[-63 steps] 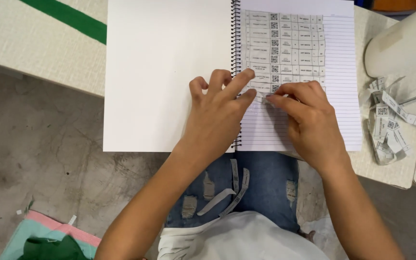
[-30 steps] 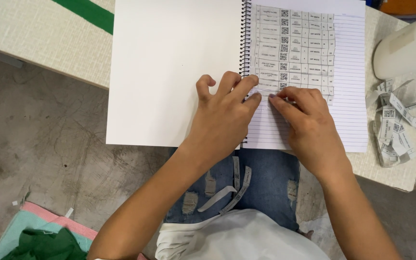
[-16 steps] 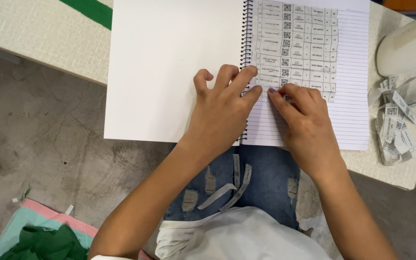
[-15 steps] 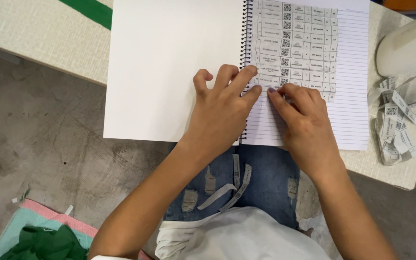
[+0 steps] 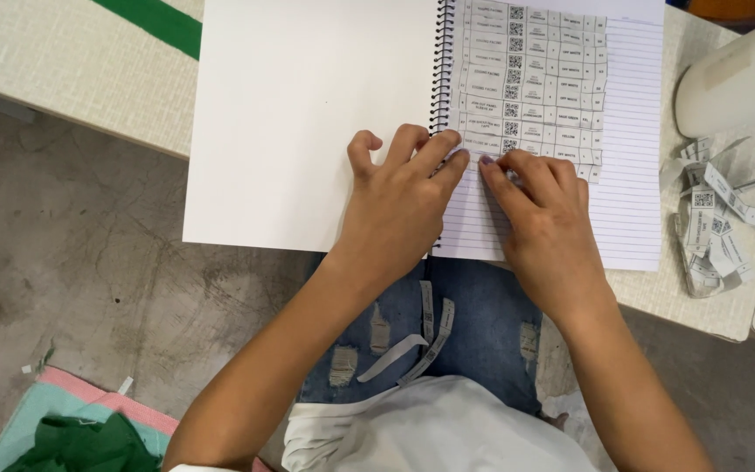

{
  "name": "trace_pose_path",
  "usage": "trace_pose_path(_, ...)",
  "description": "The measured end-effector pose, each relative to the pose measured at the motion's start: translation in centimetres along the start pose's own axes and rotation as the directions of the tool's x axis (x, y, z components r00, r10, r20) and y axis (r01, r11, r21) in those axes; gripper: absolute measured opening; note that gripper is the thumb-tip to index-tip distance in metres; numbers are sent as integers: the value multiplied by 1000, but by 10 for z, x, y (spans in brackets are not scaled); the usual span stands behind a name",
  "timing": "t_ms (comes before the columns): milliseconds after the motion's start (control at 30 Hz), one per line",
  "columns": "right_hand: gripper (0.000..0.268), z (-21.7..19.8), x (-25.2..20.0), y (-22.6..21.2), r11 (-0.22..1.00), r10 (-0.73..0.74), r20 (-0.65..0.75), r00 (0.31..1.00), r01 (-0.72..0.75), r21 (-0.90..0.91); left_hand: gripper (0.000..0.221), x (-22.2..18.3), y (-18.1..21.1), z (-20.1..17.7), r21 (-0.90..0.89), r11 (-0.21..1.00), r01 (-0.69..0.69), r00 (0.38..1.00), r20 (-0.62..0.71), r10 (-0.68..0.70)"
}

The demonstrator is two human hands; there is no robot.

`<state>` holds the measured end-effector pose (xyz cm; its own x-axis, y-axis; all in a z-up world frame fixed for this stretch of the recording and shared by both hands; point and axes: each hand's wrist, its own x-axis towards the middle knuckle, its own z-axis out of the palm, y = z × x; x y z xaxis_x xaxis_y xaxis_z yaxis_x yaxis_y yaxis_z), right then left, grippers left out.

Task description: A person is applying glue to a spiral notebook and sticking small paper labels onto the pages for record-keeping.

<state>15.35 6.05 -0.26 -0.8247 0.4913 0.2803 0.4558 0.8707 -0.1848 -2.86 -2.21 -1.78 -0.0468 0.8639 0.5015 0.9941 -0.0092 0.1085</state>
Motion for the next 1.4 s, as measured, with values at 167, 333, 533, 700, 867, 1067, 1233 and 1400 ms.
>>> trace_pose_path(167, 54, -16, -10, 19, 995, 43, 5, 999, -44, 87, 50, 1, -1, 2, -4, 1000, 4, 1000, 12, -4)
trace_pose_path(333, 10, -48, -47, 32, 911, 254, -392, 884, -83, 404, 64, 5, 3, -5, -20, 1000, -9, 1000, -2, 9)
trace_pose_path(533, 19, -48, -101, 3, 829, 451, -398, 799, -209, 519, 85, 11, 1, -12, -173, 984, 38, 994, 110, -19)
trace_pose_path(700, 26, -23, -119, -26, 783, 372, -217, 902, -180, 595, 26, 3, -9, -72, -452, 883, 125, 973, -119, -198)
trace_pose_path(867, 13, 30, -128, -21, 830, 221, 118, 968, -251, 499, 23, -42, -5, -100, -569, 786, 240, 926, -110, -362)
trace_pose_path(1067, 38, 62, -133, -18, 939, 118, 246, 962, -189, 288, 49, -113, 12, -84, -692, 608, 389, 843, 1, -538)
trace_pose_path(1233, 36, 84, -124, -23, 943, 221, 216, 951, -265, 200, 51, -148, 22, -60, -680, 454, 575, 766, 252, -592)
trace_pose_path(1400, 9, 83, -128, -21, 919, 156, 257, 954, -235, 317, 7, -149, 32, -51, -678, 314, 665, 708, 437, -556)
